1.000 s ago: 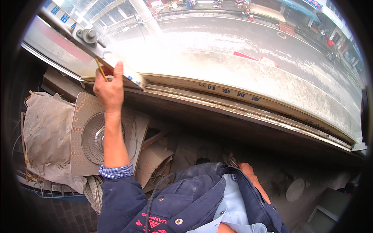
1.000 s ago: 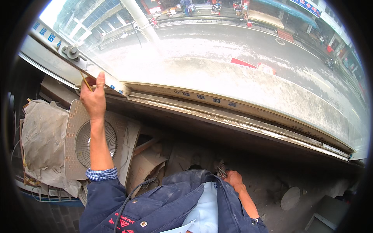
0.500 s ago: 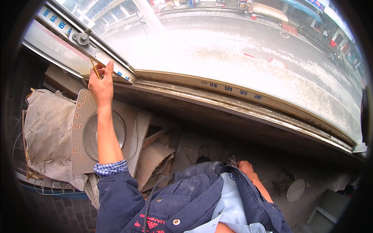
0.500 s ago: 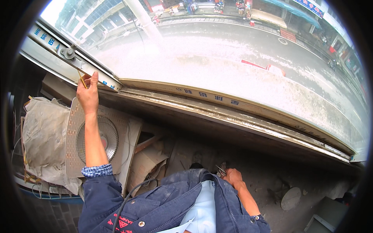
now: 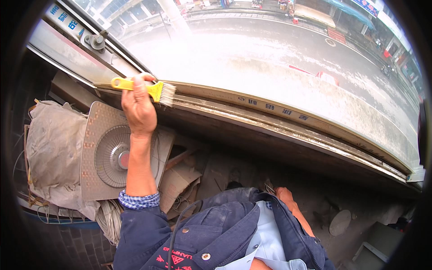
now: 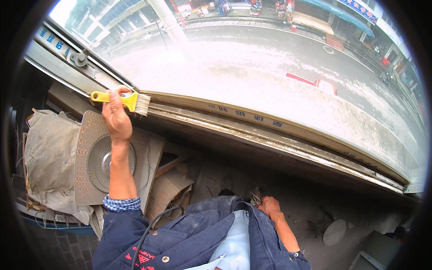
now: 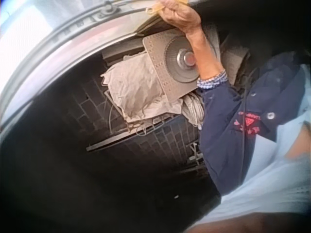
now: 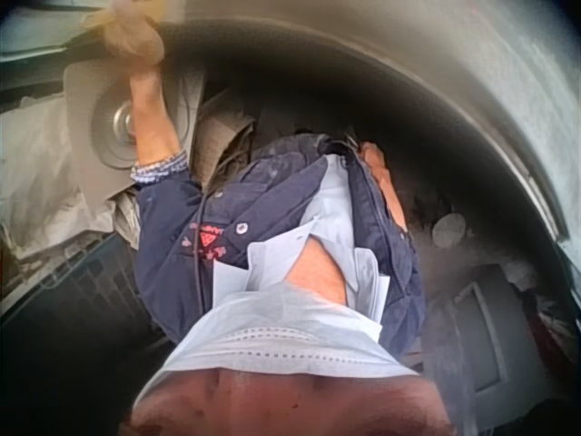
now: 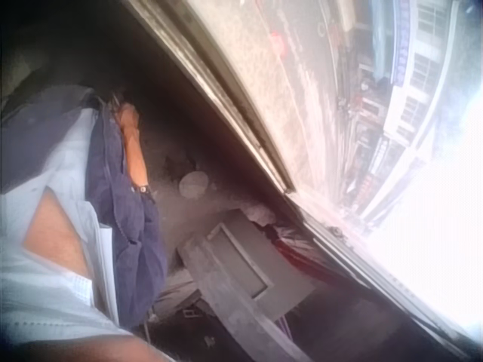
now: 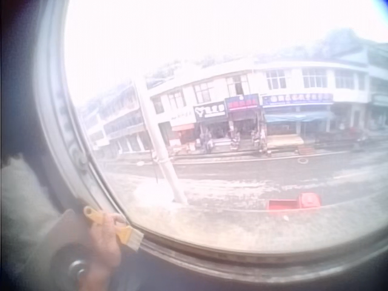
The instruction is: The person cleans the window frame and glass using a cloth and a screwdriver. They wipe the frame and glass repeatedly, then use the screwdriver to scrape or adjust parts of the frame. The person also picks up a circular object from the floor and continues cleaning.
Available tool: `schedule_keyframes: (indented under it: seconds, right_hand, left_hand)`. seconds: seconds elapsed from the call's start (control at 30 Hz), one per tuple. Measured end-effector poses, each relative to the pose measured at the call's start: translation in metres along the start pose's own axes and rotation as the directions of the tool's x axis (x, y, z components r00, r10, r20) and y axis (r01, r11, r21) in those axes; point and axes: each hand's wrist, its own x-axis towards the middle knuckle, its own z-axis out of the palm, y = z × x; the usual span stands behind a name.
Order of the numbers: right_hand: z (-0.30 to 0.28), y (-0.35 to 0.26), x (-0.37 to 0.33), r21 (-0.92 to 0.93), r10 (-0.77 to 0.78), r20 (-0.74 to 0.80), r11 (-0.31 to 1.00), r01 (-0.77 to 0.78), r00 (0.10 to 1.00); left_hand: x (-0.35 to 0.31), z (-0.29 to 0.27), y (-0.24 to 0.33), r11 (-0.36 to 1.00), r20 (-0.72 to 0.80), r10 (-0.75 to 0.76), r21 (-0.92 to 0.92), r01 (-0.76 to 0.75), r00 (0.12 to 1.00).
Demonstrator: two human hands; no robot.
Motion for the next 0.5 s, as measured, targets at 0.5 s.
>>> schedule_keyframes:
  seconds: [0.5]
  right_hand:
    - [0.021, 0.026, 0.025, -0.046, -0.059, -0.012, 0.997, 0.058, 0.998]
  left_hand:
    - [-0.030, 0.024, -0.057, 0.984, 0.010, 0.077, 0.163, -0.077, 0.997]
